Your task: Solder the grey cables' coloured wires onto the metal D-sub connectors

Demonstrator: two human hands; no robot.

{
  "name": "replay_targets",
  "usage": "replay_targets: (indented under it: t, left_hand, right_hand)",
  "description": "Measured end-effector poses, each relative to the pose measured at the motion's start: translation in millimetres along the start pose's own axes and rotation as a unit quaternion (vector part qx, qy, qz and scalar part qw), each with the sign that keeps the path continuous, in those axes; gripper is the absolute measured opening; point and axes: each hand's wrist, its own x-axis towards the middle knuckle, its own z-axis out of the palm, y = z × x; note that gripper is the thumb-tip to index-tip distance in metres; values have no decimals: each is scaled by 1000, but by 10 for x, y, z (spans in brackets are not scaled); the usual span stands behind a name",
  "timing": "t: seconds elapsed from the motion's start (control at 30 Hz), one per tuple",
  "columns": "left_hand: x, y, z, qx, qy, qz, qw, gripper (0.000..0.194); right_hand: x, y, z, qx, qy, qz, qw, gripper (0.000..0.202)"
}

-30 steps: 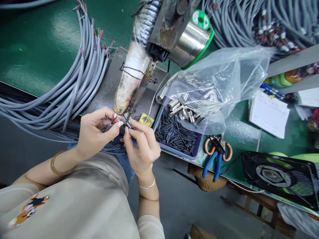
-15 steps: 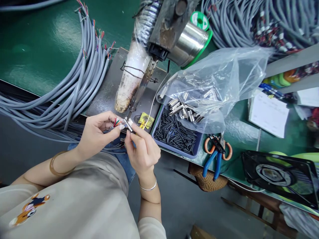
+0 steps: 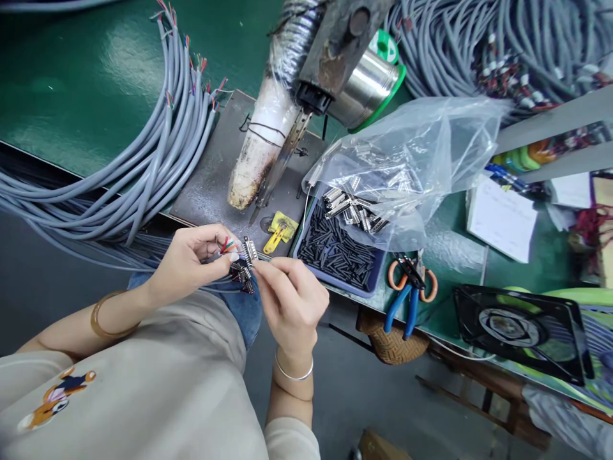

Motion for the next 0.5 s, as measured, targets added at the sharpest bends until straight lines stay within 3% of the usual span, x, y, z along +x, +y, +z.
replay_targets:
  t: [0.1, 0.23, 0.37, 0.43, 0.5]
  left_hand:
    - [-30, 16, 4, 6, -8, 2, 1000, 11]
    - [-61, 1, 0, 2, -16, -2, 1000, 12]
    - [-63, -43, -2, -77, -39, -30, 996, 13]
    - [-50, -64, -6, -135, -37, -46, 989, 17]
    - [-34, -83, -18, -186, -29, -66, 980, 21]
  right_hand:
    - [-15, -2, -17, -4, -52, -25, 998, 19]
    - [16, -43, 13, -22, -67, -51, 996, 13]
    - [37, -64, -2, 0, -92, -39, 995, 10]
    - [9, -43, -27, 17, -59, -17, 998, 12]
    - [-37, -26, -53, 38, 52, -24, 998, 13]
